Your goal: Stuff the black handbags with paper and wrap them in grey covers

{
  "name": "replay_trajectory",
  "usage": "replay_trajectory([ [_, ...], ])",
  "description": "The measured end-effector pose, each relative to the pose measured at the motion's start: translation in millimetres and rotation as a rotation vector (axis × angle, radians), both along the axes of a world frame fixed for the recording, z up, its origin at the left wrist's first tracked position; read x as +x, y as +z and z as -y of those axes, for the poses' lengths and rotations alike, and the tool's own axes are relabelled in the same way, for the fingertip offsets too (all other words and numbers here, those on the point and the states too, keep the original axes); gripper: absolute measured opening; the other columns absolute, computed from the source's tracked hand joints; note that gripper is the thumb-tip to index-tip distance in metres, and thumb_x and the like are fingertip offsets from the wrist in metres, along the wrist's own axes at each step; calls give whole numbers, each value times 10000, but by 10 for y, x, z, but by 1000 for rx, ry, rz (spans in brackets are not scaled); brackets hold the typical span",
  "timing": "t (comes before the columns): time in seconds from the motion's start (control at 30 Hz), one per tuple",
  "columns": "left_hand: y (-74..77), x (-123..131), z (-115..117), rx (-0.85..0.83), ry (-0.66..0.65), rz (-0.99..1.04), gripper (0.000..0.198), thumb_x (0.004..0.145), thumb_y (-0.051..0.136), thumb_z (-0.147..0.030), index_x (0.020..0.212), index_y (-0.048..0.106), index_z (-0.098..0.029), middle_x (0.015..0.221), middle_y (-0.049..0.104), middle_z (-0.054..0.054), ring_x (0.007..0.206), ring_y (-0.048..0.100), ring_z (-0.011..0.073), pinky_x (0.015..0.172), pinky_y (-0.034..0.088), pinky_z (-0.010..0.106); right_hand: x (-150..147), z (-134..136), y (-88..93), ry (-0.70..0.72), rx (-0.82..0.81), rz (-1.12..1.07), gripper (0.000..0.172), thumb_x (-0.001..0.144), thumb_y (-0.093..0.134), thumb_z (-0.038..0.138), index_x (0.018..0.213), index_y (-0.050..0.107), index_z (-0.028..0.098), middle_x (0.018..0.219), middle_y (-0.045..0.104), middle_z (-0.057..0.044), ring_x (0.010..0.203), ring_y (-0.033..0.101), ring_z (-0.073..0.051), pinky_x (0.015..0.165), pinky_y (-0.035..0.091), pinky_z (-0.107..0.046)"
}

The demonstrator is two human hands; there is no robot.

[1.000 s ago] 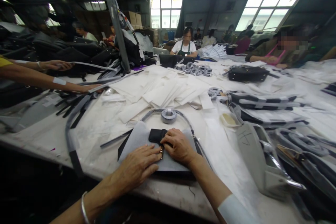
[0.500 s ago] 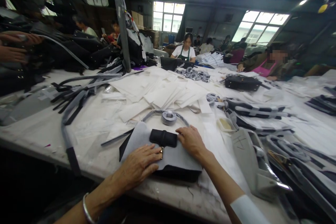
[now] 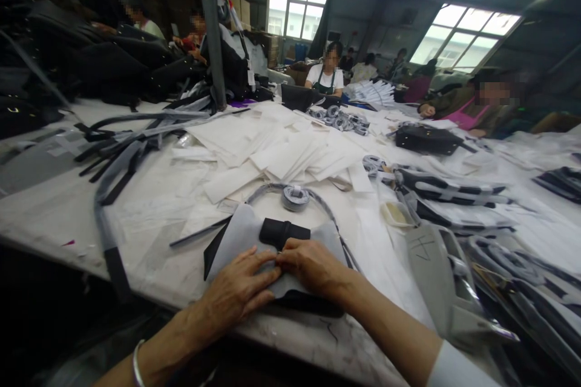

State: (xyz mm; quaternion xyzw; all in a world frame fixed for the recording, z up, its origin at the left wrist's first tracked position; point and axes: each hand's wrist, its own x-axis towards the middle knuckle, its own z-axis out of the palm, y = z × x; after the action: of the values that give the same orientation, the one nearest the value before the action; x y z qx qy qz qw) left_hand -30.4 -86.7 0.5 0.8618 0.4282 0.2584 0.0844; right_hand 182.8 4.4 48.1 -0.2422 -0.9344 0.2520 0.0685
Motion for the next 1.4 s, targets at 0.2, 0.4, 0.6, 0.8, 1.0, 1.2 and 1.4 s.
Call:
replay_trajectory([
  [0.2,-2,4,-37,-5,-12,-44,362,932,666,-329,1272,595,-224,1328,631,80,1266,570,292,1100,445,511,-88,-104,44,6,-30,44,249,924,605,147,1066,770,269,884,682,-20,768,659,-136,710,480,-217],
  [0.4,-24,6,3,64,-26,53,254,953,638,-278,1204,621,-241,1211,683,42,1150,636,192,1156,386,445,-111,-86,93,101,65,99,220,940,561,123,966,754,225,851,671,-5,733,628,-115,648,438,-198],
  [0.6,-13,8,-1,-2,-26,86,307,935,656,-244,1235,596,-222,1175,709,34,1087,673,189,1140,407,461,-206,114,14,-179,158,208,163,922,575,139,845,715,168,852,671,-45,740,626,-156,656,430,-248],
  [0.8,45,-4,-34,51,-49,6,281,933,619,-194,1210,599,-244,1196,691,33,1081,674,201,1107,448,465,-293,222,11,-374,140,208,129,908,627,192,917,755,181,926,709,-52,816,669,-172,708,460,-245],
  [1.0,-32,237,-11,202,78,-119,255,823,758,-301,1024,659,-178,1159,704,111,1080,674,313,992,541,532,-253,244,124,-358,99,196,196,877,611,109,928,779,196,957,735,-49,861,692,-170,756,495,-228],
  [1.2,-53,80,15,350,17,-54,320,949,573,-271,1254,565,-177,1154,713,91,1022,696,235,938,584,361,296,345,247,-255,97,158,423,939,640,311,1353,612,225,1381,614,-117,1295,550,-282,1137,367,-460],
  [1.4,-171,154,4,515,96,-27,325,1011,362,-217,1226,606,-219,1084,727,61,982,692,199,952,555,319,682,485,-38,-256,27,116,506,1032,462,403,1520,399,285,1558,398,-81,1466,323,-277,1219,198,-567],
])
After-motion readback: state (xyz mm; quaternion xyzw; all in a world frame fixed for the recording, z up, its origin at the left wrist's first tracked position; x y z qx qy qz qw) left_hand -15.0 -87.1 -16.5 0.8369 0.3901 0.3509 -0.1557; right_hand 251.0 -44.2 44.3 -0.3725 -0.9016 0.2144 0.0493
